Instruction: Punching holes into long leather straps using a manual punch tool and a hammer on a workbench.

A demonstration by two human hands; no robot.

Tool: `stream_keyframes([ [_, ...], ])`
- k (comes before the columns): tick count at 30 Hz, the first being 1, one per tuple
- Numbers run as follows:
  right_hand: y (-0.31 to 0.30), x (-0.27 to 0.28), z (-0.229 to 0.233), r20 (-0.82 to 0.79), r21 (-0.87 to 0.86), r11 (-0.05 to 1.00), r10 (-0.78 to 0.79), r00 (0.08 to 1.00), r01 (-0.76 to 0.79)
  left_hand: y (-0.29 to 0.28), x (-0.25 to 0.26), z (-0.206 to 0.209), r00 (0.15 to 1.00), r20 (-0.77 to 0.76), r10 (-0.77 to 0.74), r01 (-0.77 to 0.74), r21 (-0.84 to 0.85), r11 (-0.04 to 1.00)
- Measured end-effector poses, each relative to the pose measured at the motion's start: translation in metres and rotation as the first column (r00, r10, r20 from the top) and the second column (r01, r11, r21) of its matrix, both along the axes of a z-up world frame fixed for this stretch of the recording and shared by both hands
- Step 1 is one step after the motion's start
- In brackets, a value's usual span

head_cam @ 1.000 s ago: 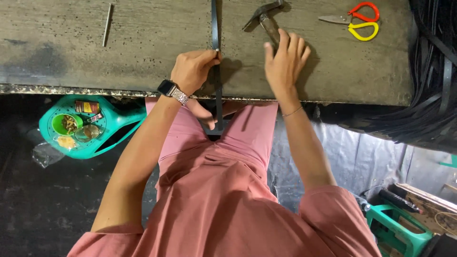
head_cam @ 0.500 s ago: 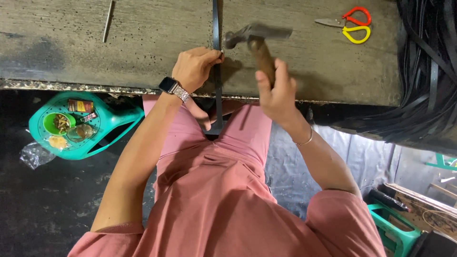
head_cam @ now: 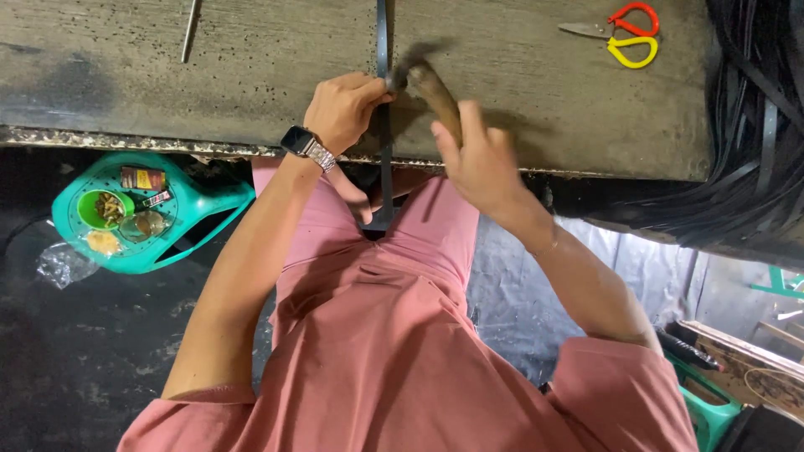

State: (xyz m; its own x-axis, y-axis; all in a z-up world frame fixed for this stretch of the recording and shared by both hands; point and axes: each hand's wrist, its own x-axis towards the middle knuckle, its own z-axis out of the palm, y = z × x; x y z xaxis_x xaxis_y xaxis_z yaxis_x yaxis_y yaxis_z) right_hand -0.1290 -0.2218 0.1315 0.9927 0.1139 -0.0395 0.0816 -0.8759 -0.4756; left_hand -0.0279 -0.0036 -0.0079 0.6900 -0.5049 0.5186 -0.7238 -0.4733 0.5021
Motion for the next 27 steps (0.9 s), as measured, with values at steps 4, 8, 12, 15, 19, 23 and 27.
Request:
stream_keyframes([
  [4, -0.014, -0.002, 0.009, -0.025, 0.156, 0.985, -0.069, 0.997, 0.072, 0.003, 0.001, 0.007, 1.0, 0.012, -0.01, 0.01, 0.003, 1.0],
  [8, -0.014, -0.012, 0.049, 0.27, 0.225, 0.965, -0.196, 0.943, 0.136, 0.001, 0.001, 0.005, 1.0, 0.015, -0.025, 0.025, -0.009, 1.0],
  [12, 0.003, -0.009, 0.076, 0.531, 0.476, 0.879, -0.267, 0.804, -0.023, 0.002, -0.001, 0.005, 0.999, -0.012, -0.041, 0.041, -0.02, 0.999],
  [15, 0.002, -0.009, 0.05, 0.576, 0.46, 0.884, -0.23, 0.784, -0.078, 0.003, -0.001, 0.004, 0.999, -0.022, -0.046, 0.045, -0.021, 0.999],
  [19, -0.009, -0.015, -0.026, 0.243, 0.176, 0.978, -0.152, 0.958, 0.11, 0.003, -0.002, 0.003, 0.999, -0.011, -0.039, 0.039, -0.003, 0.999],
  [23, -0.01, -0.006, -0.014, 0.058, 0.148, 0.989, -0.001, 0.998, -0.008, 0.002, 0.0, -0.002, 0.999, -0.01, -0.041, 0.041, -0.011, 0.999],
  [27, -0.028, 0.004, -0.034, 0.236, 0.095, 0.989, -0.137, 0.962, 0.117, 0.002, -0.001, 0.0, 0.999, 0.001, -0.041, 0.041, -0.012, 0.999],
])
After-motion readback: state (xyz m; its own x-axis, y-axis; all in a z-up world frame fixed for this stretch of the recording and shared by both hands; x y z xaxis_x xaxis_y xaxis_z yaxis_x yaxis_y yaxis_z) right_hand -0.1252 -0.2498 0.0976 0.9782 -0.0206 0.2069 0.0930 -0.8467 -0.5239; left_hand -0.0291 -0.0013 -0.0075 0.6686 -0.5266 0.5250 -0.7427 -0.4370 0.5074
